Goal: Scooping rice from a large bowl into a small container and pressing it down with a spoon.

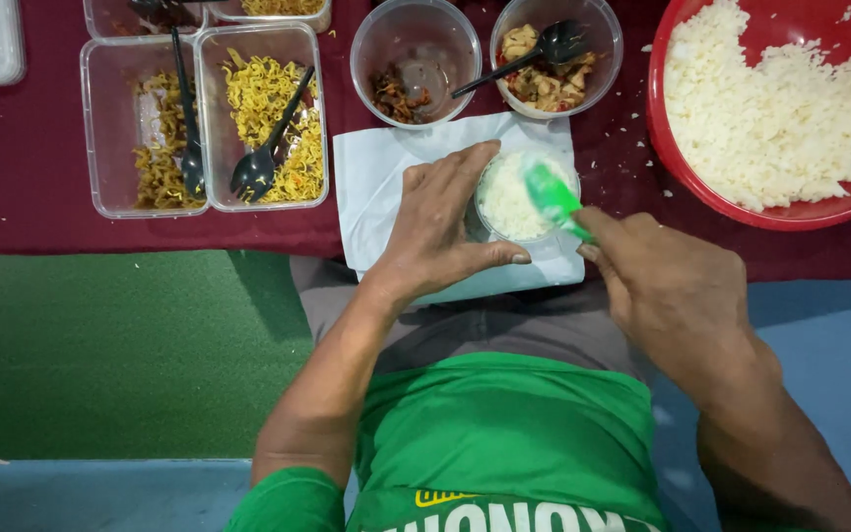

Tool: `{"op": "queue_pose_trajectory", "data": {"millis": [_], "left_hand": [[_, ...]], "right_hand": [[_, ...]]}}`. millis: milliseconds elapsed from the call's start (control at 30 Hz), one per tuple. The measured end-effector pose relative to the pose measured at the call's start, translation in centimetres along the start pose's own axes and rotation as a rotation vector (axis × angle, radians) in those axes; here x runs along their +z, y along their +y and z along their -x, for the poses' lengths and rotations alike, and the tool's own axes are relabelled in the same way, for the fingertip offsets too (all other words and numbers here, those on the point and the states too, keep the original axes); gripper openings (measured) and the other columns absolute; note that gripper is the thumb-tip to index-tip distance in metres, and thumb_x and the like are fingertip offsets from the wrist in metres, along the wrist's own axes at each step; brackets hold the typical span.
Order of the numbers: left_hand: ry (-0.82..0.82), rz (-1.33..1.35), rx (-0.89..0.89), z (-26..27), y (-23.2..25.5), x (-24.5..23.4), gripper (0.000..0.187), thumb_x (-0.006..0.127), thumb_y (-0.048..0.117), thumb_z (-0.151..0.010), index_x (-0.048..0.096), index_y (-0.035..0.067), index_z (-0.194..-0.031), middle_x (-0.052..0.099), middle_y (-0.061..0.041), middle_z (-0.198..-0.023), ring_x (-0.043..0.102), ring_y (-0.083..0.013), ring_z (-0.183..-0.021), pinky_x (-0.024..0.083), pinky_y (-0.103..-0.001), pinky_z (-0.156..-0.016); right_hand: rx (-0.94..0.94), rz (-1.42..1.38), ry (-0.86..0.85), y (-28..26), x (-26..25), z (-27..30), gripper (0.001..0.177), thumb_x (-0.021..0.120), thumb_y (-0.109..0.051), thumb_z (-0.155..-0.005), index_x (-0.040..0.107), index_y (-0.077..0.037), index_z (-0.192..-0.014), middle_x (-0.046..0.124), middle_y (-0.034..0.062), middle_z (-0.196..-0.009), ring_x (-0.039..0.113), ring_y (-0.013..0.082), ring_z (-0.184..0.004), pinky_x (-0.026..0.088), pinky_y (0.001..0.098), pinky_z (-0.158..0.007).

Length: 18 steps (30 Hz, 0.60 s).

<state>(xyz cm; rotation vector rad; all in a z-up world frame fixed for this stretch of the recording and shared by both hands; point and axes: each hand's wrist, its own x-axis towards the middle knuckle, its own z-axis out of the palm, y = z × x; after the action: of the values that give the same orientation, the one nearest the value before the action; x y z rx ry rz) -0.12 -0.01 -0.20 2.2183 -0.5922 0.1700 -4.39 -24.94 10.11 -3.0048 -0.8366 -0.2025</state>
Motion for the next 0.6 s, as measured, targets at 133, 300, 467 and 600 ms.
{"op": "queue_pose_trajectory", "data": {"millis": [133,300,467,600], "left_hand": [[-0.005,0.004,0.004,-0.2,0.2,-0.2,0.110,0.074,0.076,-0.076,0.037,0.009,-0.155,0.054,-0.012,-0.153,0.054,-0.0283,-0.141,0.036,-0.045,-0.108],[0.004,0.004,0.004,-0.1,0.1,-0.1,0.108,0.075,0.074,-0.077,0.038,0.009,-0.154,0.055,-0.011,-0.152,0.054,-0.0271,-0.140,0.036,-0.044,-0.108],[-0.022,0.004,-0.027,-0.2,0.4,-0.4,0.107,0.070,0.075,-0.078,0.037,0.007,-0.155,0.054,-0.013,-0.153,0.054,-0.0283,-0.140,0.035,-0.044,-0.108],[-0.038,0.011,-0.038,-0.3,0.3,-0.4,0.106,0.073,0.073,-0.077,0.039,0.008,-0.154,0.054,-0.013,-0.152,0.053,-0.0282,-0.141,0.034,-0.044,-0.109]], "right_hand": [[0.001,0.064,0.000,-0.6,-0.9,-0.6,0.030,0.071,-0.024,-0.102,0.071,-0.025,-0.132,0.060,0.0008,-0.083,0.065,0.0222,-0.072,0.048,0.0395,-0.060],[0.059,0.139,-0.065,-1.3,-1.4,-1.5,0.029,0.066,-0.025,-0.102,0.070,-0.024,-0.130,0.060,0.0012,-0.083,0.066,0.0231,-0.070,0.045,0.0422,-0.051],[0.056,0.172,-0.120,-1.7,-1.1,-2.1,0.021,0.063,-0.024,-0.101,0.066,-0.023,-0.121,0.058,0.0023,-0.082,0.066,0.0262,-0.068,0.046,0.0433,-0.054],[0.049,0.138,-0.172,-1.7,-0.3,-2.4,0.022,0.060,-0.022,-0.099,0.063,-0.019,-0.121,0.059,0.0036,-0.083,0.067,0.0281,-0.066,0.046,0.0446,-0.053]]}}
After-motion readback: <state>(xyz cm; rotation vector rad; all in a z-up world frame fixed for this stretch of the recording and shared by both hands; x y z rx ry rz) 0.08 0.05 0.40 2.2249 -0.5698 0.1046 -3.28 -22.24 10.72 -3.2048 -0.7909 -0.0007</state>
